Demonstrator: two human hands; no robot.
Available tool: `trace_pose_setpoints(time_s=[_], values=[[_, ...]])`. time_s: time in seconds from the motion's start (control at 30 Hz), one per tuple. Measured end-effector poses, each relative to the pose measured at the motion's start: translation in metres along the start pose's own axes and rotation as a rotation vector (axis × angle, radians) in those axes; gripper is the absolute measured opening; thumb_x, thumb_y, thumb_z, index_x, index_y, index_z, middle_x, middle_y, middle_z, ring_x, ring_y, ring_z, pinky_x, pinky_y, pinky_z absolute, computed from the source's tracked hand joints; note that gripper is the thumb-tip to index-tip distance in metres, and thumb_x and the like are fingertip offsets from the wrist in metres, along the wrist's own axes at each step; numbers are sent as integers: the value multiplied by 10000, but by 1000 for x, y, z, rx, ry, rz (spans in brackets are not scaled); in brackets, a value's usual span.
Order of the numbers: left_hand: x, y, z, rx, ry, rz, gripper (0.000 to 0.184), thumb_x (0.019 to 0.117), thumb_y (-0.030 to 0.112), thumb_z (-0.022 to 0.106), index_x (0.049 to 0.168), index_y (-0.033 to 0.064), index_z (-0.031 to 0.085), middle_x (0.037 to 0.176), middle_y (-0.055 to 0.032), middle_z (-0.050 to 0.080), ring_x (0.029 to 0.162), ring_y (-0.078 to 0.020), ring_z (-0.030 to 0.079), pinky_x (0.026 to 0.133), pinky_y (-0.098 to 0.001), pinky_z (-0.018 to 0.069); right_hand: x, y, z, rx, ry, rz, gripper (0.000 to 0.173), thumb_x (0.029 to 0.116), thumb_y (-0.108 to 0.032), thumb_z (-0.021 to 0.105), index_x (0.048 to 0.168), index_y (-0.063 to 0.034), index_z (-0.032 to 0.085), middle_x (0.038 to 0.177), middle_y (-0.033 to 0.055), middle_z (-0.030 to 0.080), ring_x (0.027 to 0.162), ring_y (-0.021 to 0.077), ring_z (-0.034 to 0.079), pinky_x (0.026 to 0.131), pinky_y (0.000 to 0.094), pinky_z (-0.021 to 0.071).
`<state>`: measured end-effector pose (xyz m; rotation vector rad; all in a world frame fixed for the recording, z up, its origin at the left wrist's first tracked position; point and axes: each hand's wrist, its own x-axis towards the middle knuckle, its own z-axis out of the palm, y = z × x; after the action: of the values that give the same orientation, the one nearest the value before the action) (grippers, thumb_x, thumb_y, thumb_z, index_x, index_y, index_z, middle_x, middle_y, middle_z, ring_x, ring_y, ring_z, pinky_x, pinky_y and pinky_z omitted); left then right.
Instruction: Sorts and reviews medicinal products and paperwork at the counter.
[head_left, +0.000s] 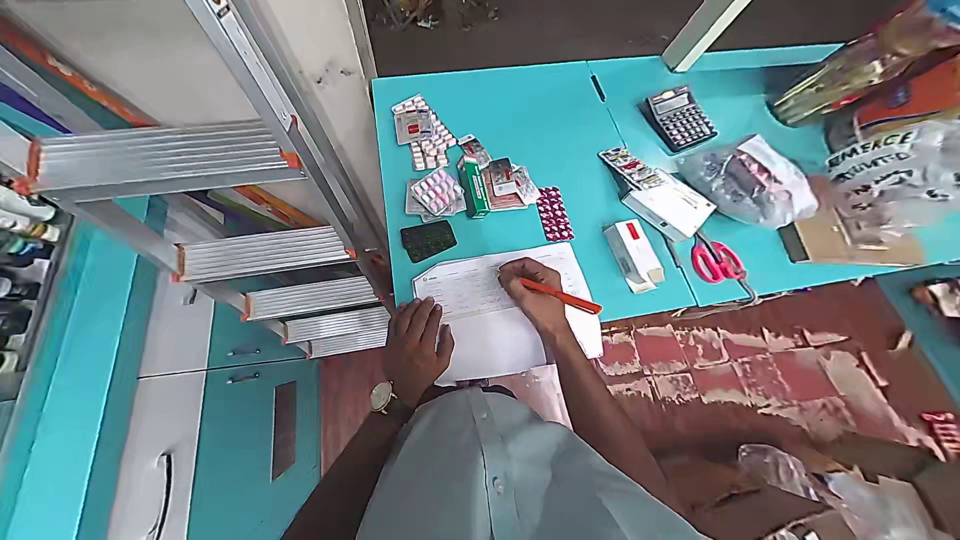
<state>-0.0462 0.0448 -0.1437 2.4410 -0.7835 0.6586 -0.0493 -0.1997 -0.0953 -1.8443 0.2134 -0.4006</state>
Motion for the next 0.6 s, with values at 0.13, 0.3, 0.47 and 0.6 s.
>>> trace_pose_setpoints(time_s=[0.13,0.3,0.47,0.6], values=[[0,1,-3,11,-26,2,359,989,293,549,1193,68,741,1279,-116,706,1231,-310,641,1124,-490,427,-3,2,2,42,39,-50,93,873,-49,684,942,-35,745,732,-11,700,619,24,624,575,203,529],[1,0,-4,13,-44,8,362,997,294,544,1206,69,736,1311,-109,691,1254,-310,626,1140,-483,414,-4,-1,2,48,44,-26,95,840,-41,705,935,-47,706,731,-18,685,612,32,618,568,207,524],[2,1,-4,5,-46,-2,351,984,285,546,1183,78,748,1326,-88,688,1258,-309,620,1130,-478,417,-5,-4,3,21,95,-41,38,816,-45,726,852,-46,736,695,-23,696,595,4,619,560,185,523],[2,1,-3,16,-42,3,352,984,286,530,1171,81,747,1321,-93,688,1246,-316,623,1116,-482,423,-4,1,4,-10,71,-98,18,820,-52,713,807,-47,725,697,-26,695,609,-10,623,580,175,530]])
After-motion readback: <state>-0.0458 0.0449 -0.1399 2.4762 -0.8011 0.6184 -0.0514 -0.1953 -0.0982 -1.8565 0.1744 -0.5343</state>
